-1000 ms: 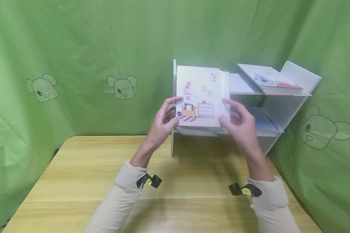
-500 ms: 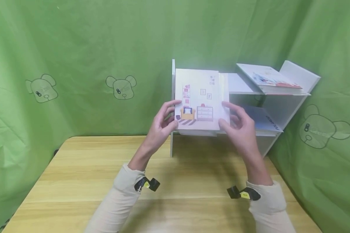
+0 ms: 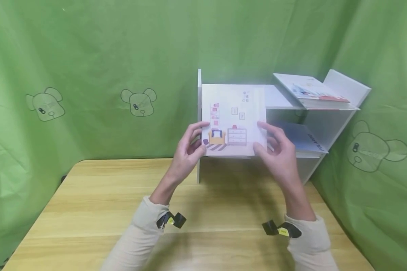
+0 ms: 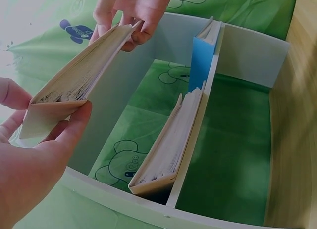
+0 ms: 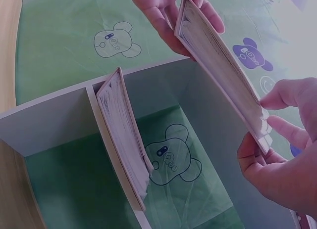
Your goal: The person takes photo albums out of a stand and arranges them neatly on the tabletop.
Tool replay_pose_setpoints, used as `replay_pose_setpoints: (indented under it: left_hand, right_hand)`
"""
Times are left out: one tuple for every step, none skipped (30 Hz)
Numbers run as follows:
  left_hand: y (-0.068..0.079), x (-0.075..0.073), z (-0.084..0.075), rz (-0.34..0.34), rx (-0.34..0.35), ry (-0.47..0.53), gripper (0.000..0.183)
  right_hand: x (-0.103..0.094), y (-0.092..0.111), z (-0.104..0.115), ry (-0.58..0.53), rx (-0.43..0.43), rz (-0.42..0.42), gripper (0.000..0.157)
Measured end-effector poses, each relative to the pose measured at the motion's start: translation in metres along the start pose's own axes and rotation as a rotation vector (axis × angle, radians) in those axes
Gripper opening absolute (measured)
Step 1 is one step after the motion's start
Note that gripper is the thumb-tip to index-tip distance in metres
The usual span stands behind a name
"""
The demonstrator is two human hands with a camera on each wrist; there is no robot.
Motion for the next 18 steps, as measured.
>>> replay_pose_setpoints:
  left_hand:
    - [0.0,0.0,0.0,-0.003,0.004,-0.007,0.061]
    - [0.0,0.0,0.001,-0.006,0.008,-0.013,0.06]
    - [0.001,0.0,0.001,-0.01,0.011,-0.019,0.059]
    - [0.001,0.0,0.001,-0.013,0.014,-0.024,0.059]
    - [0.002,0.0,0.002,-0.017,0.017,-0.03,0.058]
    - [0.002,0.0,0.002,-0.019,0.02,-0.032,0.057]
    - [0.003,0.0,0.003,-0.022,0.02,-0.03,0.056]
    - [0.004,0.0,0.003,-0.024,0.021,-0.03,0.056]
    - [0.005,0.0,0.003,-0.025,0.023,-0.029,0.056]
    - [0.005,0.001,0.003,-0.028,0.025,-0.027,0.056]
    - [0.006,0.001,0.003,-0.029,0.027,-0.025,0.056]
    - [0.007,0.001,0.004,-0.032,0.028,-0.021,0.056]
    - [0.008,0.001,0.004,-0.035,0.029,-0.018,0.056]
    - [0.008,0.001,0.005,-0.037,0.033,-0.017,0.056]
    - [0.009,0.001,0.005,-0.039,0.036,-0.015,0.056]
    - [0.01,0.001,0.006,-0.042,0.038,-0.013,0.056]
    - [0.011,0.001,0.007,-0.043,0.042,-0.01,0.056]
    - [0.012,0.0,0.008,-0.044,0.042,-0.009,0.056]
  right_hand:
    - [0.0,0.0,0.0,-0.005,-0.004,0.0,0.053]
    - [0.0,0.0,-0.001,-0.01,-0.007,0.0,0.053]
    - [0.0,0.001,-0.001,-0.012,-0.009,0.0,0.053]
    - [0.0,0.001,-0.002,-0.018,-0.009,0.001,0.054]
    - [0.0,0.002,-0.002,-0.023,-0.009,0.002,0.053]
    - [0.0,0.002,-0.003,-0.031,-0.008,0.004,0.054]
    - [0.0,0.002,-0.003,-0.039,-0.006,0.006,0.054]
    - [0.0,0.003,-0.004,-0.041,-0.004,0.008,0.054]
    - [-0.001,0.003,-0.004,-0.044,-0.002,0.011,0.054]
    - [-0.001,0.004,-0.005,-0.044,-0.001,0.014,0.054]
    - [-0.001,0.004,-0.005,-0.037,-0.001,0.016,0.054]
    - [-0.001,0.005,-0.005,-0.031,0.001,0.019,0.054]
    - [-0.001,0.006,-0.006,-0.022,0.001,0.021,0.054]
    - [-0.002,0.006,-0.006,-0.013,0.001,0.024,0.054]
    - [-0.002,0.007,-0.007,-0.004,0.0,0.026,0.054]
    - [-0.002,0.008,-0.008,0.004,-0.002,0.028,0.054]
    - [-0.002,0.008,-0.008,0.01,-0.004,0.03,0.055]
    - [-0.003,0.009,-0.009,0.016,-0.006,0.033,0.055]
Point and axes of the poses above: each hand's wrist, its own y-axis away from the middle knuckle, its own x-axis out of the palm, z = x × y, the point moved 3 cm from there along -y, towards the middle knuckle, and after that the axes turned 1 degree about -z, right-handed, at the moved point
